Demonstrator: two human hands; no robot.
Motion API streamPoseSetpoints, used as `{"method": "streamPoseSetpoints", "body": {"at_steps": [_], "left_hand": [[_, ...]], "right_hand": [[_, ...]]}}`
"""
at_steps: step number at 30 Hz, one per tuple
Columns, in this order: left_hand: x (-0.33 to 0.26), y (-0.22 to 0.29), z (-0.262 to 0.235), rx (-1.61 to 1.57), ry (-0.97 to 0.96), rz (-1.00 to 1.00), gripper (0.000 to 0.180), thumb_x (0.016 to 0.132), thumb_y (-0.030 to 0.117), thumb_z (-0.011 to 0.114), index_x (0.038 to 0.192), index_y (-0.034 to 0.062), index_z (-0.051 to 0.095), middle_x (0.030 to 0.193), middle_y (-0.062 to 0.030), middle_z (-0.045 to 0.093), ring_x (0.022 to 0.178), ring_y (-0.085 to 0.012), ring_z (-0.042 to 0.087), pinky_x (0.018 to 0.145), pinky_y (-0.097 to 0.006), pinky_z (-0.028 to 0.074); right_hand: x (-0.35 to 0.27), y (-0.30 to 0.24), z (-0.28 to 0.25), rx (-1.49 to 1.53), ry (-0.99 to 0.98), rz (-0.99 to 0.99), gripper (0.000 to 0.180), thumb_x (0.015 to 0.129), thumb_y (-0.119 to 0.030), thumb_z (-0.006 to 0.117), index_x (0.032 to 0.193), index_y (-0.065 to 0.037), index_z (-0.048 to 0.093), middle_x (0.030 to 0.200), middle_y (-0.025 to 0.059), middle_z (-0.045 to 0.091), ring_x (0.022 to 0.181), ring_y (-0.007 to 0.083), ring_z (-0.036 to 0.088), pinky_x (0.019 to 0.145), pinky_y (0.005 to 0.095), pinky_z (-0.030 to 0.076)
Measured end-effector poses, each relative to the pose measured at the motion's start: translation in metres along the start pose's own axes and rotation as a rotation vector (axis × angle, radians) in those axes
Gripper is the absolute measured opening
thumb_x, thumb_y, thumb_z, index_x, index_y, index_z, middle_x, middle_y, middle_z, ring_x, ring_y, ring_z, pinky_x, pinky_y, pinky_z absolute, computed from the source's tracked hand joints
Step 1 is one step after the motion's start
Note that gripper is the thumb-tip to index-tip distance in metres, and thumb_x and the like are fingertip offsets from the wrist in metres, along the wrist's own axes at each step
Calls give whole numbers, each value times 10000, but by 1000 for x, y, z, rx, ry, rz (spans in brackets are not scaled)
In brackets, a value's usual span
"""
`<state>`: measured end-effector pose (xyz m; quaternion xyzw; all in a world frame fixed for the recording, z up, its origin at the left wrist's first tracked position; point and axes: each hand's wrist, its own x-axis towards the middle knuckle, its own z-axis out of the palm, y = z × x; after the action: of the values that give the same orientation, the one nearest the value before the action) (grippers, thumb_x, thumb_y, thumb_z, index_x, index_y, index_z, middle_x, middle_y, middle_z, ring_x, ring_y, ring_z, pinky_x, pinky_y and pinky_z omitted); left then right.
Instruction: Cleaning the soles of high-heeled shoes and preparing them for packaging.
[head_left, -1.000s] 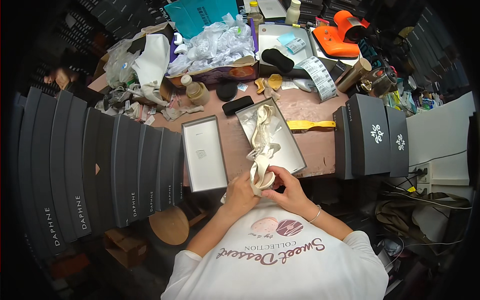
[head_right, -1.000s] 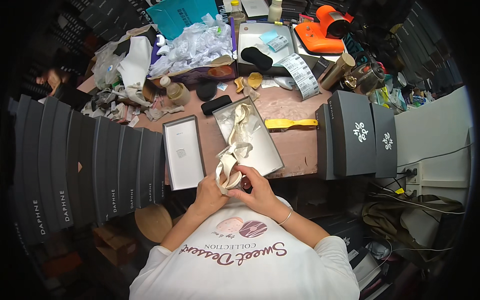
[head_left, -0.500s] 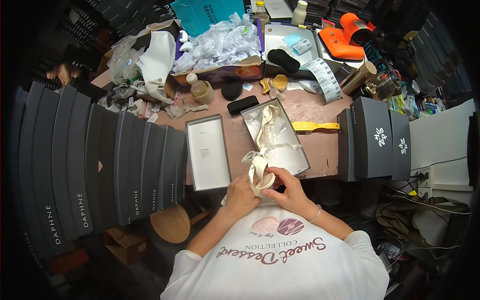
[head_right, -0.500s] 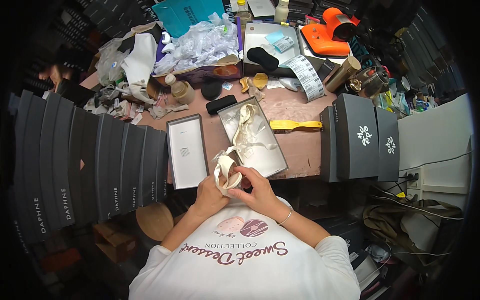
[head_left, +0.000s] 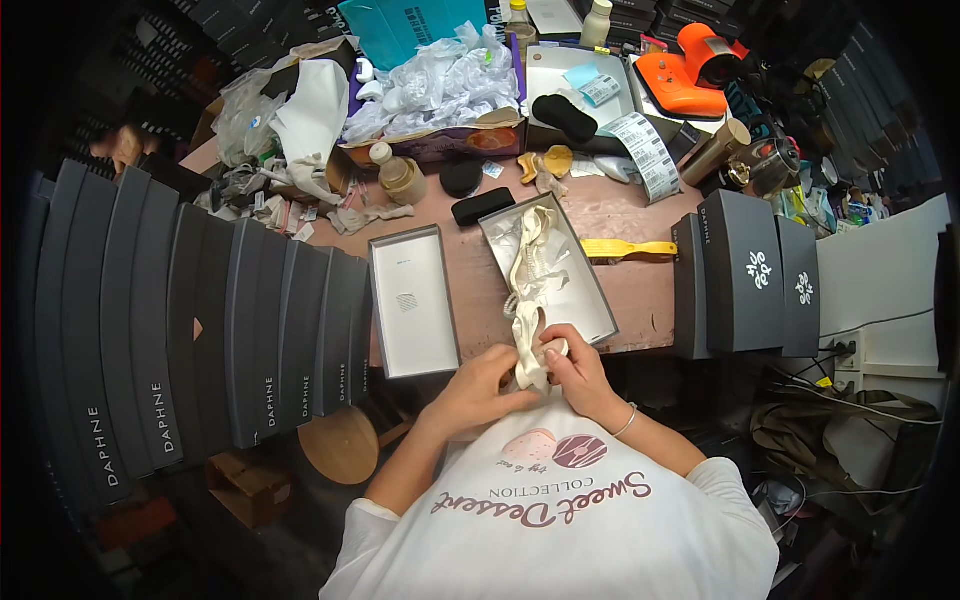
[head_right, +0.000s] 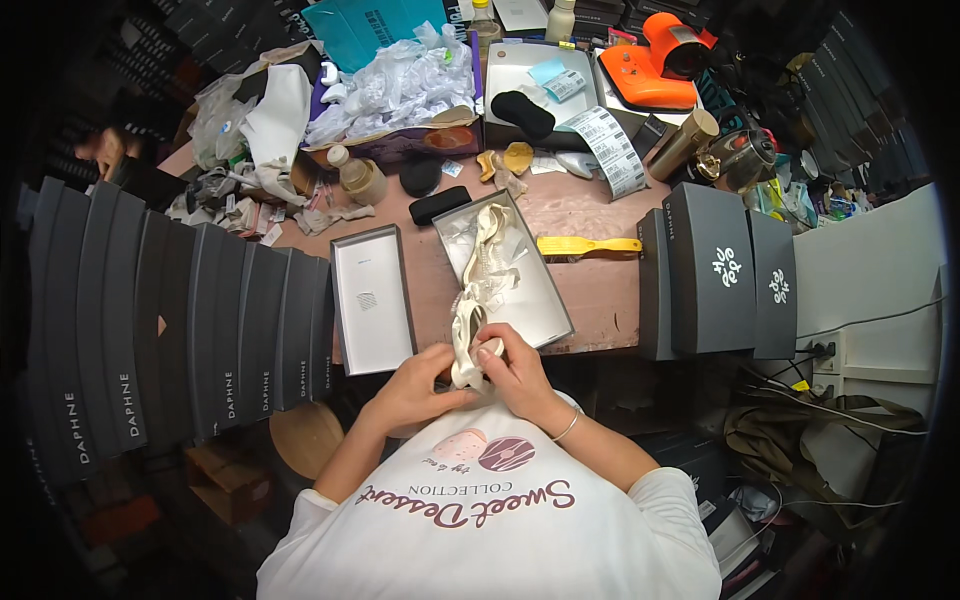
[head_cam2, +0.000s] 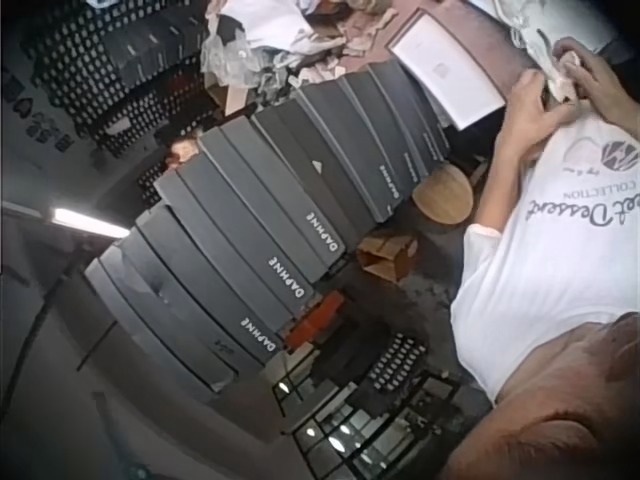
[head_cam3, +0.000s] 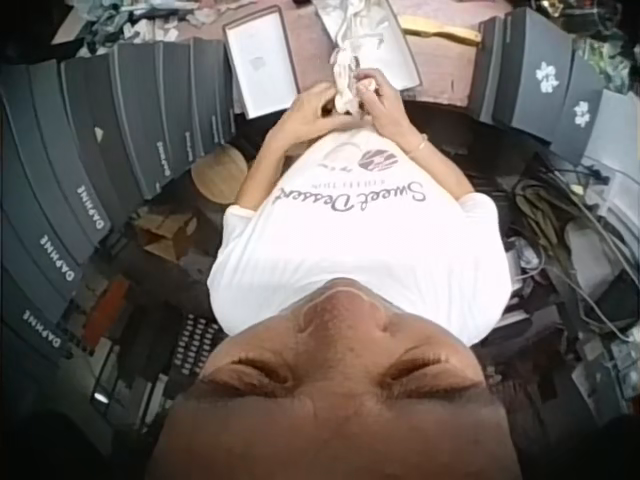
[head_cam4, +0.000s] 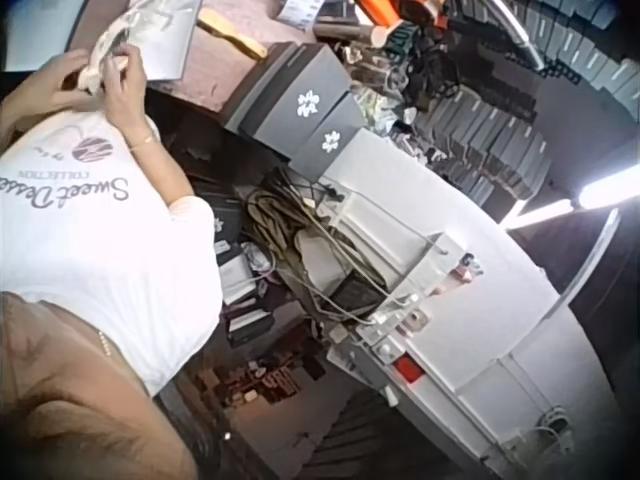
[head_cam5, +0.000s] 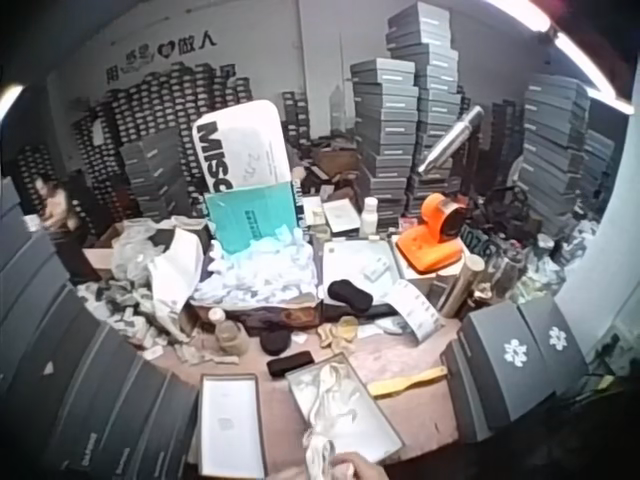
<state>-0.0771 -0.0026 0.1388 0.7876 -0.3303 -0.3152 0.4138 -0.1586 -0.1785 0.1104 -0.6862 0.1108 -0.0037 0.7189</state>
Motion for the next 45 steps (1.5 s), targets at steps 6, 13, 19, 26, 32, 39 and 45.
{"method": "streamPoseSetpoints", "body": {"at_steps": [6,13,19,26,32,39,45], "left_hand": [[3,-15,11,-484,83,-97,322,906,193,636,1145,-18,589,1090,-100,609,989,-150,571,873,-288,451],[10,-30,16,-781,246,-231,73,895,61,592,857,2,571,820,-50,648,754,-81,599,707,-221,481],[-1,-47,-7,-536,423,-268,81,870,63,632,818,21,587,731,21,590,667,-24,515,600,-174,409],[-3,-66,-10,172,516,-173,114,830,72,645,837,-27,589,685,-105,619,629,-197,611,611,-297,480],[-11,-55,-11,137,473,-74,181,809,76,656,959,-18,618,877,-148,641,813,-250,638,726,-324,489],[-24,17,7,268,122,25,357,814,146,672,1138,24,589,1002,-162,629,899,-314,612,786,-369,480],[-14,-29,7,-764,93,-72,311,944,122,532,1223,-13,515,1105,-76,621,944,-150,610,832,-278,477]], "right_hand": [[8,-1,-5,177,-59,175,399,1007,-417,299,962,-69,488,751,24,512,559,59,410,493,201,355],[3,18,-13,458,3,294,342,978,-438,381,949,-109,470,733,25,516,532,72,397,456,200,328],[3,33,-21,647,79,495,339,975,-453,396,930,-126,473,675,11,482,473,95,379,436,250,321],[4,34,-23,676,97,577,356,993,-474,357,930,-139,461,691,11,462,463,102,367,437,259,305],[0,32,-22,656,82,530,369,988,-482,369,942,-131,473,701,16,486,475,92,384,438,245,325],[-4,16,-10,410,27,282,410,999,-487,329,962,-95,442,756,35,495,528,79,398,458,212,340],[6,-37,-20,208,-173,128,303,983,-272,498,1118,-16,585,912,39,541,757,82,563,636,209,476]]}}
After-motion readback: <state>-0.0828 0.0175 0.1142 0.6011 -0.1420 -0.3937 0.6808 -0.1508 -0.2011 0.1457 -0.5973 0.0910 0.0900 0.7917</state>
